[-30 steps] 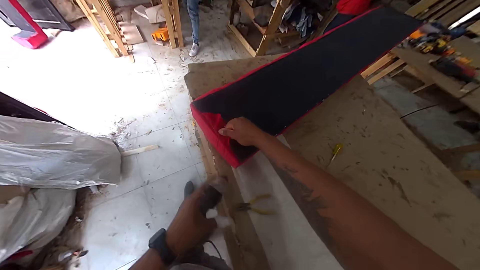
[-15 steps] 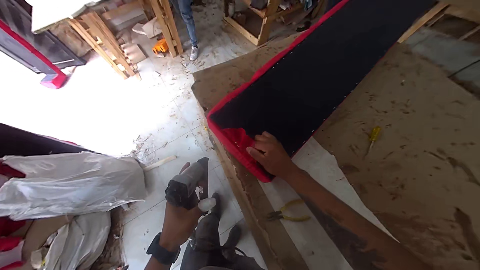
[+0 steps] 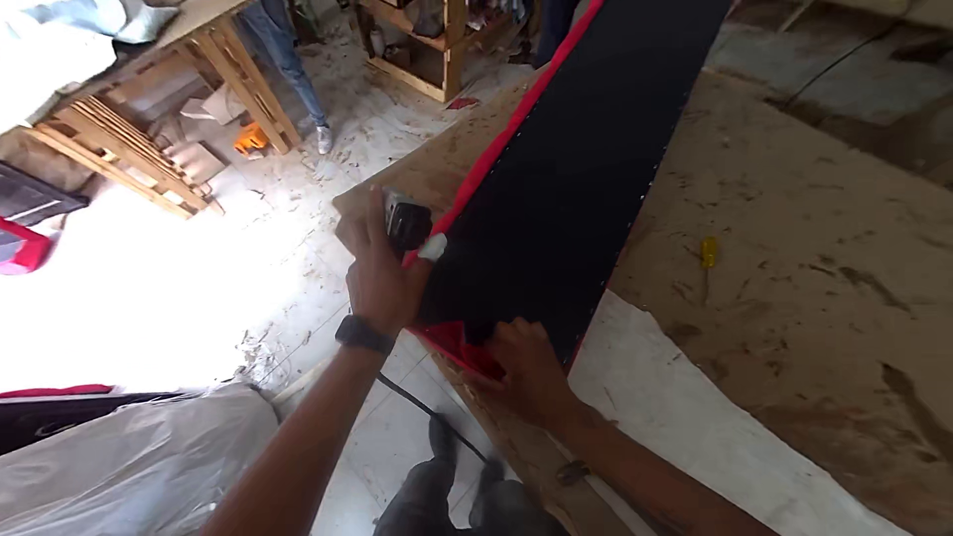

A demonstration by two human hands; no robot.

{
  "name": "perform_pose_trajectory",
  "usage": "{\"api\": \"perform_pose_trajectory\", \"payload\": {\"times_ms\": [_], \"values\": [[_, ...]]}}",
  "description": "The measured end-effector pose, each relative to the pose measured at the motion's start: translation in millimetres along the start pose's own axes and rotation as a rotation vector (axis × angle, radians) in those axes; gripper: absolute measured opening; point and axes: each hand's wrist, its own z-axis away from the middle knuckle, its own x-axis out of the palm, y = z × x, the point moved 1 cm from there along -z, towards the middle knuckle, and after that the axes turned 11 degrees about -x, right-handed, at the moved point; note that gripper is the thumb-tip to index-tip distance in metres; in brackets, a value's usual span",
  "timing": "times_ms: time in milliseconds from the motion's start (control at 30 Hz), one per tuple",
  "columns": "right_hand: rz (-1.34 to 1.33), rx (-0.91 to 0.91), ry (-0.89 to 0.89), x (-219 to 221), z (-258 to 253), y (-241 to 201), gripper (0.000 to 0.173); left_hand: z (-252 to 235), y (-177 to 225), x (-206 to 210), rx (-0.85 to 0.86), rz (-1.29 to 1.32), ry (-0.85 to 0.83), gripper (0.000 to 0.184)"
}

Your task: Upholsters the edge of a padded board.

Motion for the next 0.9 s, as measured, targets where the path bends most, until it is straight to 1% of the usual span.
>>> {"api": "perform_pose_trajectory", "payload": {"times_ms": [100,200,333,400,467,533,600,700,733,800,900], "values": [[0.026,-0.097,0.004,3.0,-2.7,6.6,0.052,-19.2,0.0,27.5,0.021,-0.115,-0.097,0.101],[-0.009,-0.188,-0.031,0.9,-6.9,14.9,0.046,-29.5,0.2,37.7,-0.028,-0.222,-0.154,0.105],[-0.059,-0.260,-0.074,4.2,-16.0,15.8,0.045,-42.9,-2.1,54.2,-0.203,-0.262,-0.146,0.109],[-0.077,-0.274,-0.072,4.4,-18.3,15.9,0.046,-51.9,-3.9,67.2,-0.319,-0.264,-0.143,0.106],[-0.096,-0.279,-0.056,4.7,-19.8,17.3,0.046,-59.6,-2.0,76.6,-0.388,-0.284,-0.121,0.102],[-0.117,-0.261,-0.047,5.2,-16.7,16.7,0.046,-59.9,-4.6,88.0,-0.385,-0.322,-0.097,0.100],[-0.091,-0.224,-0.069,2.5,-16.1,14.6,0.048,-56.8,-9.3,100.1,-0.359,-0.362,-0.102,0.101],[0.016,-0.226,-0.152,-0.7,-29.2,8.7,0.059,-60.0,-16.4,105.7,-0.331,-0.387,-0.114,0.105],[0.035,-0.244,-0.176,-0.8,-33.4,7.4,0.059,-60.6,-18.4,106.7,-0.330,-0.382,-0.129,0.105],[0.015,-0.281,-0.200,-0.2,-38.9,7.2,0.056,-61.7,-21.9,108.3,-0.322,-0.385,-0.148,0.104],[-0.064,-0.313,-0.182,1.0,-37.0,10.2,0.050,-60.5,-25.4,109.5,-0.298,-0.366,-0.159,0.104]]}}
